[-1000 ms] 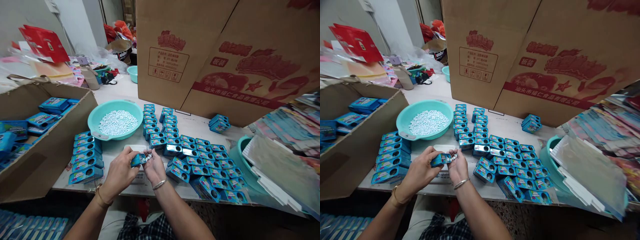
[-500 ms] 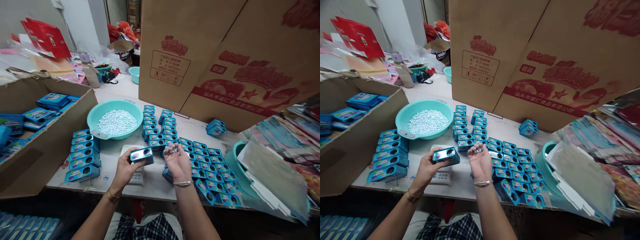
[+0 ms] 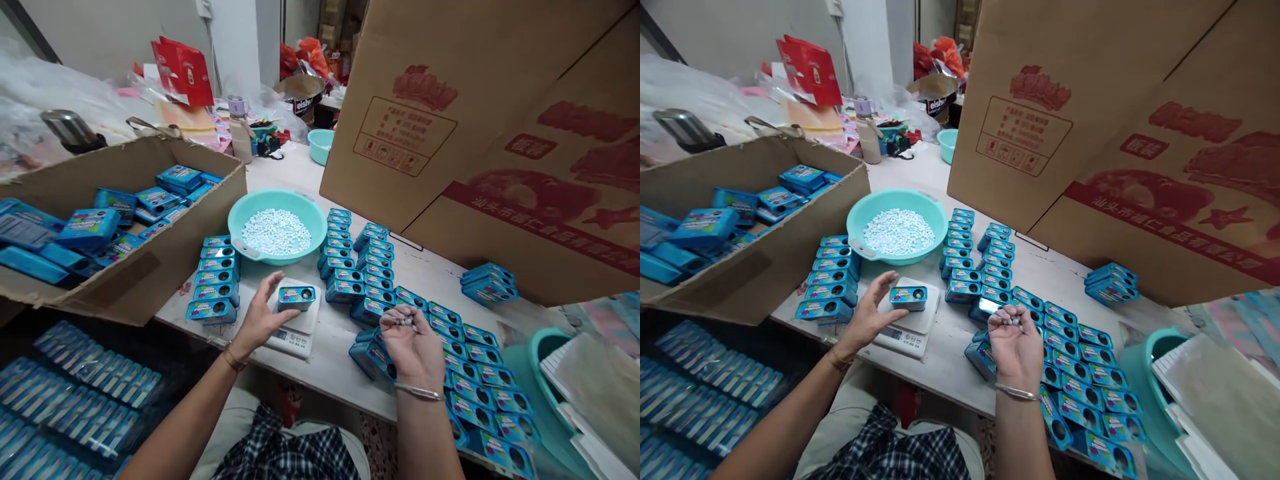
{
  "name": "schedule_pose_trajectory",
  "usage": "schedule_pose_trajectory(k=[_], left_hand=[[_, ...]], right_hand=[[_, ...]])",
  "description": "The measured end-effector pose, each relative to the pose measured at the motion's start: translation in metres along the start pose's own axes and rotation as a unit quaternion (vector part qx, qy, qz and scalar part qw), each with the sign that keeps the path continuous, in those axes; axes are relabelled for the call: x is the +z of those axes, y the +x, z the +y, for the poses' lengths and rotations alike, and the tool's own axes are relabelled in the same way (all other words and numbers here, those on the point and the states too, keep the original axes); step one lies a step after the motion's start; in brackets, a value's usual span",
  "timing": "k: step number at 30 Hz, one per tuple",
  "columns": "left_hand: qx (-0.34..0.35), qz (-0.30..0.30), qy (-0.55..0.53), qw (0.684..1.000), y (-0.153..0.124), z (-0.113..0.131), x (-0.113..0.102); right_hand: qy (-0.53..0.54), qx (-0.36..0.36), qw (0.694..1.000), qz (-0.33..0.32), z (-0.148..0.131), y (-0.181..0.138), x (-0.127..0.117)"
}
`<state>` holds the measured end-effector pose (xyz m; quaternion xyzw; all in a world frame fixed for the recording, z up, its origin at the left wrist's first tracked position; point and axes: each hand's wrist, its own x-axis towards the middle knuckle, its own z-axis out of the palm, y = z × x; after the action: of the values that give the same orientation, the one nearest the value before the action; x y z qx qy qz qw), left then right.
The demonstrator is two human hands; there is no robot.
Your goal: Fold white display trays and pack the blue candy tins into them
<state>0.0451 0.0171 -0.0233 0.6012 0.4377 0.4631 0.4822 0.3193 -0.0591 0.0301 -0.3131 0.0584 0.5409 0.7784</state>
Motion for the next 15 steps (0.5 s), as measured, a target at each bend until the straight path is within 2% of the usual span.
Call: schedule_pose_trajectory(k=[4,7,10,15], left_hand=[[0.053,0.091,-0.066,0.992,-0.010,0.024,-0.027],[0.083,0.128,-0.116,0.981,-0.014,0.035,-0.043],[0.073,0.123,-0.127,0.982,-0.014,0.035,-0.049],[0.041,0.065,-0.106,0.991,-0.007,0.025,-0.042]], right_hand=[[-0.026,-0.019,0.999,0.005,-0.009,0.003,-0.008],[-0.026,-0.031,0.999,0.028,-0.014,0.003,-0.010],[-0.022,-0.041,0.999,0.022,-0.019,0.000,-0.009],[-0.031,-0.060,0.998,0.000,-0.029,-0.004,-0.009]])
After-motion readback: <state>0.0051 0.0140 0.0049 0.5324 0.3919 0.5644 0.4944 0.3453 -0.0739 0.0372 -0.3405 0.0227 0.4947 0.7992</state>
